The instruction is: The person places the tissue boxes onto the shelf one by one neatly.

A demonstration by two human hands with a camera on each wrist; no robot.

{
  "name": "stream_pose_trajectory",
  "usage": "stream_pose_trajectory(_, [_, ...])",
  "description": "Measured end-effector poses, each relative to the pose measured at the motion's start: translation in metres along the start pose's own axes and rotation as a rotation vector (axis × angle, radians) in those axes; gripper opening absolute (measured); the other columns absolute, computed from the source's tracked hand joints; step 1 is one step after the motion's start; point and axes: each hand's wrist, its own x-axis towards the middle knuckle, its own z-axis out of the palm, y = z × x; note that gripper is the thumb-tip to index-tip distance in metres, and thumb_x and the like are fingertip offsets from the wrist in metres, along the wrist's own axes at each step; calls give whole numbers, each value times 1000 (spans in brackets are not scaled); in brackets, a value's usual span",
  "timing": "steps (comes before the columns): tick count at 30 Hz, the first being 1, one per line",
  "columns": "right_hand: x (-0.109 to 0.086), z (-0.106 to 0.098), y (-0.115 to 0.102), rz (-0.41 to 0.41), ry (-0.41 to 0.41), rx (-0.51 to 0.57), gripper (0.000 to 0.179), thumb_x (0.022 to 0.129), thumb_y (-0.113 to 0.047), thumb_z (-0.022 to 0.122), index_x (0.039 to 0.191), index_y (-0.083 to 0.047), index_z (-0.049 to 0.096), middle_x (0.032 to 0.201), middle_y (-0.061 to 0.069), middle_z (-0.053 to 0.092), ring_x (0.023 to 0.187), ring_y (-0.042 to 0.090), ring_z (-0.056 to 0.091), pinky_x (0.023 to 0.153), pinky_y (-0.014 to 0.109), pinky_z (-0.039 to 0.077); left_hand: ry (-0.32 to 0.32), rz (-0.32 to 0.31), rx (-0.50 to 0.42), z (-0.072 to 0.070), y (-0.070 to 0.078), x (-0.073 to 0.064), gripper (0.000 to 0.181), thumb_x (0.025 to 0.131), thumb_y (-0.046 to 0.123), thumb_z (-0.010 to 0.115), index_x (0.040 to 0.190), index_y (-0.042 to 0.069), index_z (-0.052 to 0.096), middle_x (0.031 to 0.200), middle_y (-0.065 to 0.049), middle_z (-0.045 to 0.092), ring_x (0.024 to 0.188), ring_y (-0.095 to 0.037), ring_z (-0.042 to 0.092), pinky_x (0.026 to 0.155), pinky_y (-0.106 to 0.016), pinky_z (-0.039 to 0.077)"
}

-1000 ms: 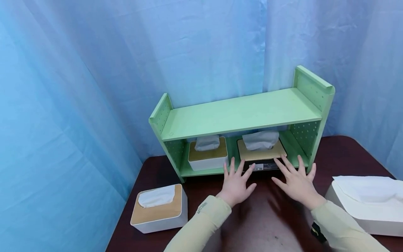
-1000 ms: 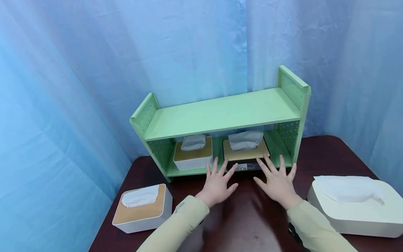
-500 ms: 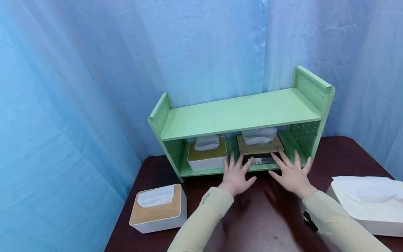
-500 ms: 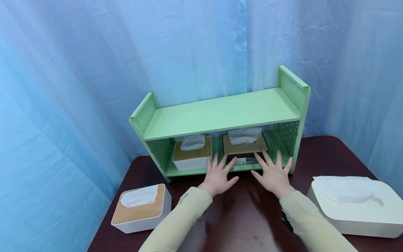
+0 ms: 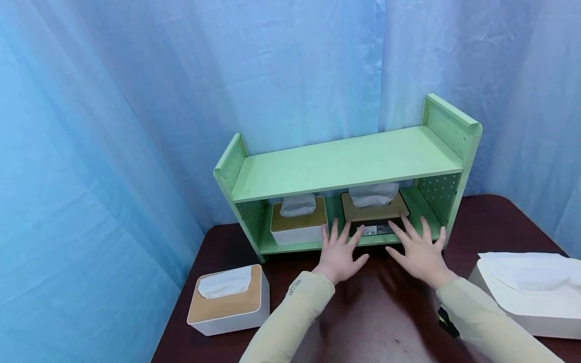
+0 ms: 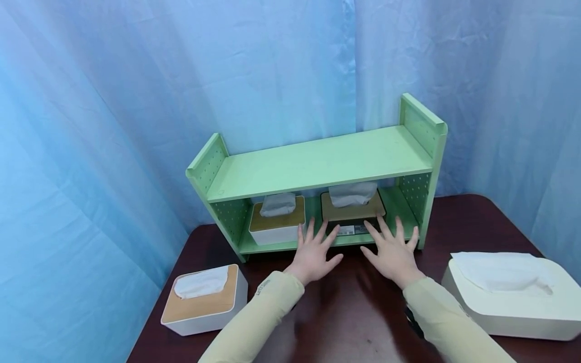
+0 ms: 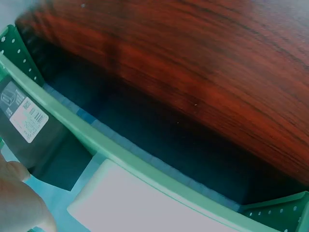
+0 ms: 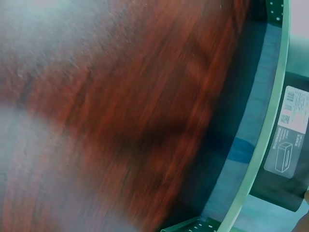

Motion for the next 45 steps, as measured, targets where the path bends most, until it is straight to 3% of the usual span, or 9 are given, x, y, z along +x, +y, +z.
stream_pose_trajectory(5, [-11,4,-4,-7,10,3,65,91,-47,55,146,-17,34,151,22,28,134,54,14,97,77,-6,32,21,10,7,-1,-12,66,95,64,27,151,38,3,160,2,12,147,-31,3,115,-56,5])
stream_pose_trajectory(11, [-25,11,-5,-23,53,21,62,91,-48,56,141,-15,42,148,23,33,131,53,19,97,76,-1,74,34,-54,13,2,-28,65,95,63,28,152,36,9,160,-1,10,147,-32,6,113,-59,11])
stream_pose_trajectory(23, [-53,23,-14,-42,114,45,57,87,-43,63,134,-16,49,146,19,37,129,46,27,96,73,6,99,122,-109,19,0,-60,65,96,57,39,152,31,19,160,-6,11,146,-35,7,111,-62,14])
stream_pose_trajectory(29, [-63,27,-16,-42,120,45,56,86,-42,64,134,-16,50,146,17,38,128,45,28,95,74,7,82,124,-138,23,-4,-71,65,96,56,39,152,30,20,160,-6,11,146,-34,5,111,-62,13])
stream_pose_trajectory(36, [-76,27,-21,-7,62,94,56,87,-41,64,136,-15,49,148,17,36,128,45,30,95,70,11,54,103,-221,30,-8,-84,66,95,54,42,152,27,22,159,-11,12,146,-35,5,110,-64,12])
stream_pose_trajectory(41, [-88,24,-28,34,16,150,55,88,-39,63,135,-13,49,147,21,36,124,45,39,90,65,27,37,83,-355,34,-16,-100,68,94,52,47,151,23,24,157,-19,14,145,-38,9,108,-66,13])
stream_pose_trajectory(45, [-93,23,-29,62,-24,176,56,90,-41,62,136,-12,49,146,27,34,118,51,45,83,67,36,80,63,-444,34,-30,-116,68,93,48,53,150,21,29,156,-19,19,143,-39,15,108,-66,15])
